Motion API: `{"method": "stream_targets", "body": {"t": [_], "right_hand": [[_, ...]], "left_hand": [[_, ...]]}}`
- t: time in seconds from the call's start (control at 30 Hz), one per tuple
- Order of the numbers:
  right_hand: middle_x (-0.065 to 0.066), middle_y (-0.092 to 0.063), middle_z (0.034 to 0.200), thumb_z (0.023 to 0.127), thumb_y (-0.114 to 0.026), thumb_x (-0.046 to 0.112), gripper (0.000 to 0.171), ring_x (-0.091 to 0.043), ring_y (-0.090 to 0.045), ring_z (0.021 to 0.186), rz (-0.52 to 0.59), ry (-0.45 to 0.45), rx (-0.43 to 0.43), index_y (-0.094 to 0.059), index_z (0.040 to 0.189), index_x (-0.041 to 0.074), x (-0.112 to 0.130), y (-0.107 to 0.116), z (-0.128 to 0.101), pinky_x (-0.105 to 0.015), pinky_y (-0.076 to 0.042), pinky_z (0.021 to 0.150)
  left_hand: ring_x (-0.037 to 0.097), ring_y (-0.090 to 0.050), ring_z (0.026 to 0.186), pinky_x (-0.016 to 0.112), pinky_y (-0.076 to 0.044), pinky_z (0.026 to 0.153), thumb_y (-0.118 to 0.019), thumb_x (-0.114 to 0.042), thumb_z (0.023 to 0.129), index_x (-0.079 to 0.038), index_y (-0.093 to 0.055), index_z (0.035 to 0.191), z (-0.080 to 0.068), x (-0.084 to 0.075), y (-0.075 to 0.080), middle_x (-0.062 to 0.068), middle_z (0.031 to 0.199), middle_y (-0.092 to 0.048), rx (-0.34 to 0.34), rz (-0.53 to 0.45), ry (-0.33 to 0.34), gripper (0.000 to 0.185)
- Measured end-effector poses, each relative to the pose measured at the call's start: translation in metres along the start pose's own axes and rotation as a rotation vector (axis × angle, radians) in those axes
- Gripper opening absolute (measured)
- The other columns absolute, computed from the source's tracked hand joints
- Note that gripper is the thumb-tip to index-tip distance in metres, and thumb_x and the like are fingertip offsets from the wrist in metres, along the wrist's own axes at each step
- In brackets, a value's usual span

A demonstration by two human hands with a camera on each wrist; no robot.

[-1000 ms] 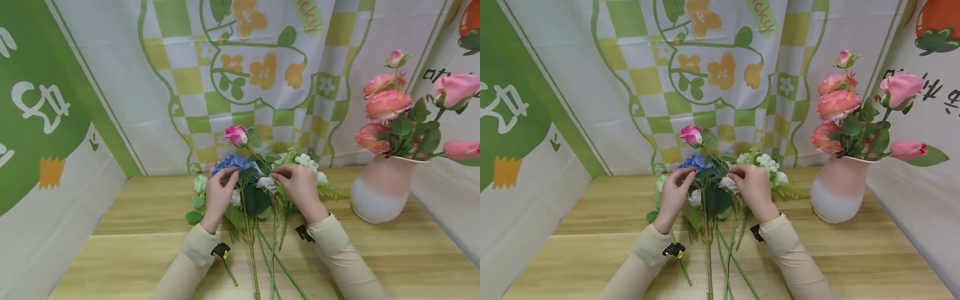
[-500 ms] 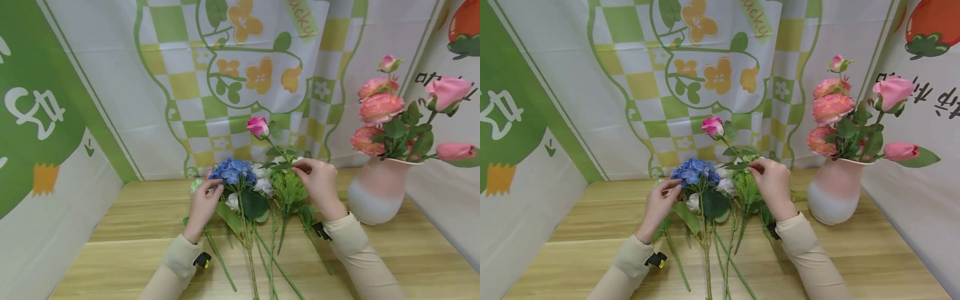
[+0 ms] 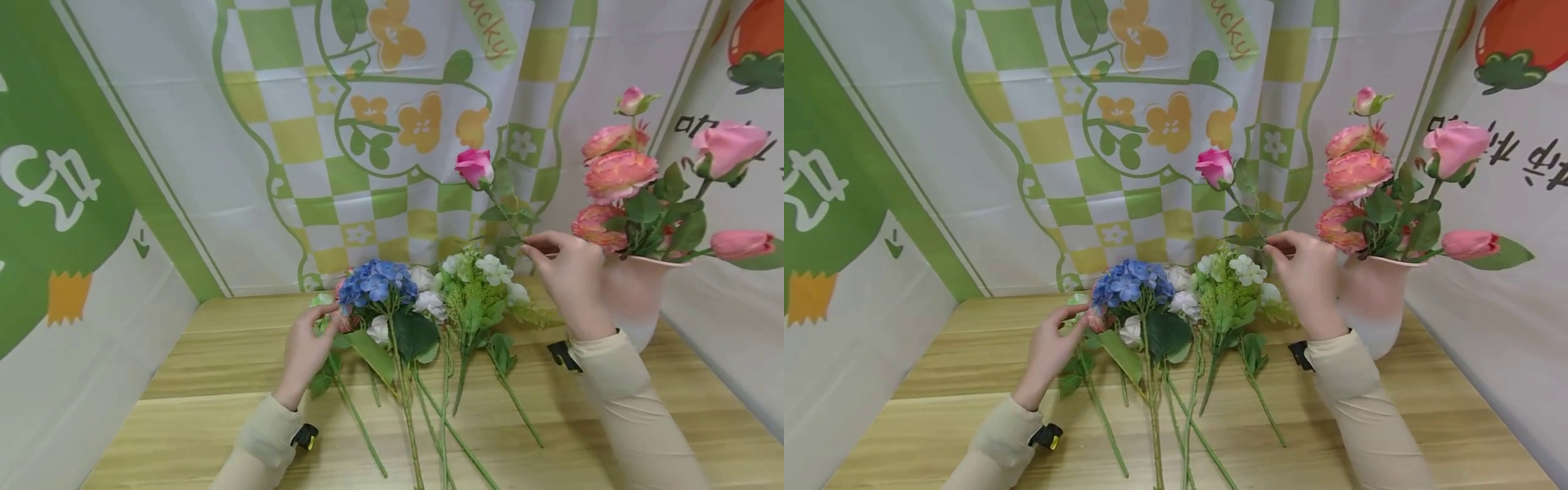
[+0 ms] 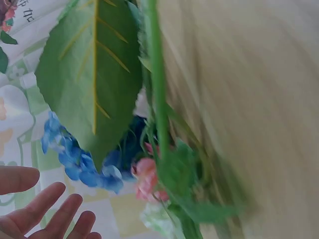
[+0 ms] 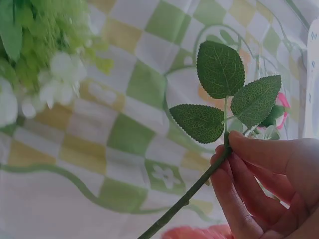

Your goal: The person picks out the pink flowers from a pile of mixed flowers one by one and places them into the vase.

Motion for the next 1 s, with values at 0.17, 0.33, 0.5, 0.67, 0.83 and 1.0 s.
{"method": "stream_targets", "body": {"t": [0.17, 0.33, 0.5, 0.67, 0.83, 1.0], "right_hand": [[-0.012, -0.074, 0.085, 0.086, -0.071, 0.026, 0.020, -0.025, -0.069, 0.072, -0.013, -0.036, -0.025, -0.076, 0.095, 0.009, -0.004, 0.018, 0.008, -0.030, -0.049, 0.060], [-0.011, -0.074, 0.087, 0.085, -0.072, 0.028, 0.022, -0.021, -0.068, 0.073, -0.005, -0.042, -0.062, -0.076, 0.094, 0.008, -0.007, 0.035, 0.017, -0.006, -0.035, 0.059], [-0.010, -0.074, 0.084, 0.084, -0.072, 0.028, 0.021, 0.016, -0.051, 0.065, -0.025, -0.028, -0.085, -0.077, 0.092, 0.009, -0.007, 0.049, 0.026, -0.005, -0.034, 0.061], [-0.011, -0.073, 0.077, 0.085, -0.071, 0.031, 0.023, 0.030, -0.035, 0.056, -0.046, 0.015, -0.103, -0.077, 0.092, 0.009, 0.000, 0.059, 0.037, -0.012, -0.033, 0.061], [-0.011, -0.074, 0.080, 0.085, -0.072, 0.029, 0.022, 0.028, -0.037, 0.059, -0.041, 0.051, -0.146, -0.078, 0.092, 0.010, 0.009, 0.064, 0.044, -0.014, -0.032, 0.067], [-0.013, -0.073, 0.082, 0.086, -0.071, 0.023, 0.018, -0.014, -0.066, 0.063, -0.056, 0.122, -0.182, -0.077, 0.091, 0.008, 0.023, 0.063, 0.047, -0.030, -0.041, 0.070]], "left_hand": [[0.035, -0.053, 0.117, 0.055, -0.041, 0.097, -0.061, -0.017, 0.092, -0.006, -0.064, 0.121, -0.003, 0.012, 0.010, 0.018, 0.127, -0.059, 0.003, 0.046, 0.034, 0.031], [0.036, -0.053, 0.115, 0.054, -0.041, 0.096, -0.062, -0.013, 0.090, -0.003, -0.062, 0.121, -0.002, 0.018, 0.020, 0.022, 0.125, -0.059, -0.027, 0.068, 0.044, 0.032], [0.037, -0.052, 0.117, 0.055, -0.040, 0.096, -0.060, -0.015, 0.091, -0.002, -0.058, 0.126, -0.002, 0.021, 0.028, 0.020, 0.126, -0.059, -0.044, 0.071, 0.050, 0.037], [0.037, -0.052, 0.116, 0.054, -0.039, 0.096, -0.061, -0.015, 0.091, -0.002, -0.056, 0.127, 0.000, 0.024, 0.037, 0.018, 0.126, -0.060, -0.080, 0.081, 0.041, 0.039], [0.038, -0.051, 0.118, 0.054, -0.039, 0.097, -0.059, -0.015, 0.092, -0.001, -0.056, 0.128, 0.000, 0.031, 0.041, 0.020, 0.127, -0.058, -0.076, 0.087, 0.037, 0.038], [0.040, -0.046, 0.122, 0.055, -0.037, 0.100, -0.057, -0.014, 0.093, 0.000, -0.054, 0.129, -0.004, 0.044, 0.046, 0.022, 0.132, -0.053, -0.032, 0.109, 0.087, 0.039]]}}
Point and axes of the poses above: each hand's wrist, its own z-axis towards the middle knuckle, its own y-axis out of the back of the hand, x = y × z, the point moved 8 cm from there along z, towards the middle knuckle
